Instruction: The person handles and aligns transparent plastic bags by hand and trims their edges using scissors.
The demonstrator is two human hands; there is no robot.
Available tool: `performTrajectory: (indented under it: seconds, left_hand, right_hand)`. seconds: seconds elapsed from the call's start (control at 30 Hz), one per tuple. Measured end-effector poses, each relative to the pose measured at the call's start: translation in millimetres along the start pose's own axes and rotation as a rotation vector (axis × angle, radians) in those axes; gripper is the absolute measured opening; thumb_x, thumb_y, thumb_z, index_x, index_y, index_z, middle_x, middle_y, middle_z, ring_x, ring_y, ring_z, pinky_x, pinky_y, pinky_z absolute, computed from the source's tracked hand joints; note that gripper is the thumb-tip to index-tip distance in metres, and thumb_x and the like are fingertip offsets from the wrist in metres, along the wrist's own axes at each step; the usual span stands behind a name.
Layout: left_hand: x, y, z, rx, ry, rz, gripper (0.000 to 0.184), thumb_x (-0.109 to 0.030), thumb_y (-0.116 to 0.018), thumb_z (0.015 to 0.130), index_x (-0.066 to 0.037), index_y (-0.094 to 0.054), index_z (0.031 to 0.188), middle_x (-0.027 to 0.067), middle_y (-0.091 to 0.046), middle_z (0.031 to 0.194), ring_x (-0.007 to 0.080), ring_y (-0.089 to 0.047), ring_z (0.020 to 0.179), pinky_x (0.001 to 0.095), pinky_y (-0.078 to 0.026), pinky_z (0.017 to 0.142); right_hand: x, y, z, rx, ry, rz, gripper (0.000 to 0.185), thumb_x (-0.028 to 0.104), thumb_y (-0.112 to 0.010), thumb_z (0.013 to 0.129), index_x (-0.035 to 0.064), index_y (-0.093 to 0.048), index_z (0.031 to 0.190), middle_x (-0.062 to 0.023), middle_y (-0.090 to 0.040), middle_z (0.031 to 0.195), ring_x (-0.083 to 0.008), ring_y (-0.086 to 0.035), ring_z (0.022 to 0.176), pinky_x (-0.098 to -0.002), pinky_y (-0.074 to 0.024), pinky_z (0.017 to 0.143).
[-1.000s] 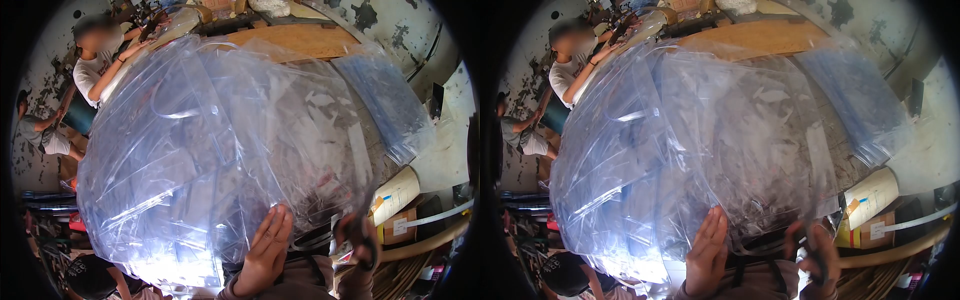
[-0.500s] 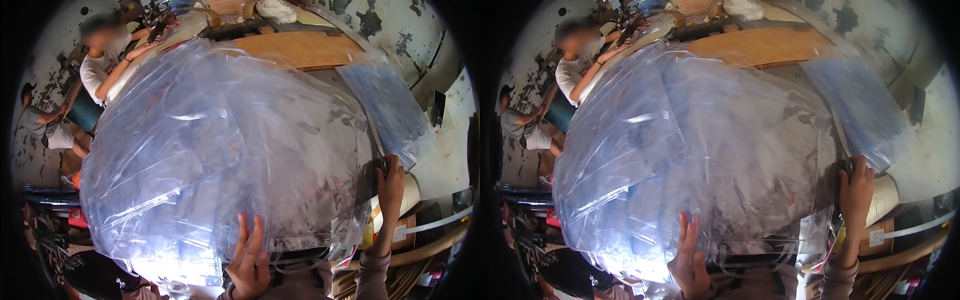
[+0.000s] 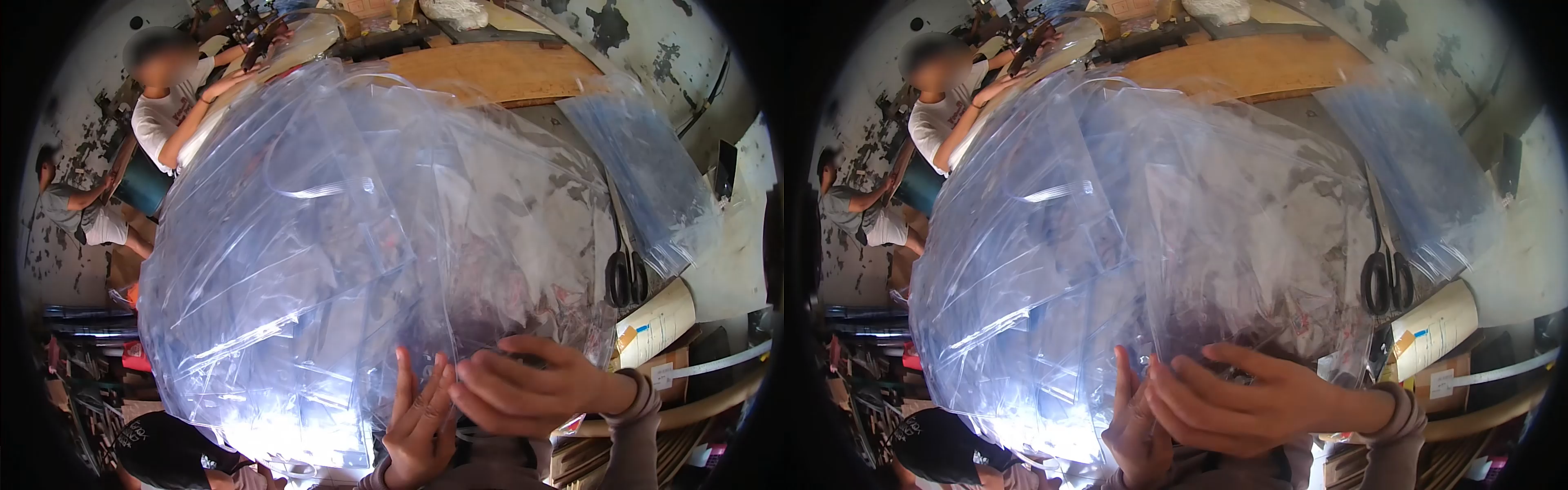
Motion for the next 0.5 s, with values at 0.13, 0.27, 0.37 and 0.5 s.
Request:
performTrajectory:
  seconds: [0.13,0.27,0.37,0.5]
  left_hand:
    - [-13.6,1.3,2.7,-0.074,-0.191,0.065,0.029,0.0,-0.049,0.084,0.01,-0.056,0.109,0.0239,-0.06,0.107,0.0396,-0.054,0.109,0.0579,-0.027,0.102]
    - [-7.2,-5.2,-0.4,0.002,-0.083,0.19,0.035,0.002,-0.052,0.08,0.005,-0.057,0.114,0.0218,-0.057,0.116,0.0398,-0.045,0.119,0.0478,-0.031,0.102]
    - [-12.4,-4.5,2.5,-0.079,-0.045,0.221,0.028,0.002,-0.052,0.079,0.005,-0.063,0.105,0.0215,-0.063,0.104,0.0465,-0.046,0.115,0.0525,-0.029,0.102]
    - [-4.6,-8.2,-4.5,0.061,-0.097,0.249,0.05,-0.002,-0.056,0.075,0.006,-0.047,0.124,0.0243,-0.051,0.123,0.0455,-0.035,0.124,0.0495,-0.024,0.105]
  right_hand:
    - [10.0,-9.1,2.5,-0.063,0.233,-0.095,0.019,0.017,-0.048,0.083,0.0078,-0.062,0.092,-0.004,-0.059,0.098,-0.0143,-0.058,0.087,-0.0285,-0.0471,0.08]
    - [7.7,-6.7,2.4,-0.087,0.213,-0.123,0.017,0.014,-0.049,0.082,0.0069,-0.063,0.088,-0.0049,-0.059,0.091,-0.0155,-0.06,0.084,-0.0299,-0.0508,0.077]
    - [5.5,-7.4,3.0,-0.082,0.17,-0.104,0.018,0.014,-0.049,0.082,0.0058,-0.063,0.088,-0.0063,-0.057,0.087,-0.0168,-0.059,0.08,-0.0305,-0.0521,0.075]
    - [4.5,-5.9,1.8,-0.071,0.165,-0.118,0.016,0.015,-0.049,0.08,0.0063,-0.062,0.086,-0.0045,-0.055,0.082,-0.0153,-0.059,0.076,-0.0326,-0.0515,0.075]
Point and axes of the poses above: each hand's wrist, its own z-axis towards the middle knuckle, its own y-axis out of the back of the hand, x = y × z, the point moved 6 cm from there along z, towards the middle knuckle
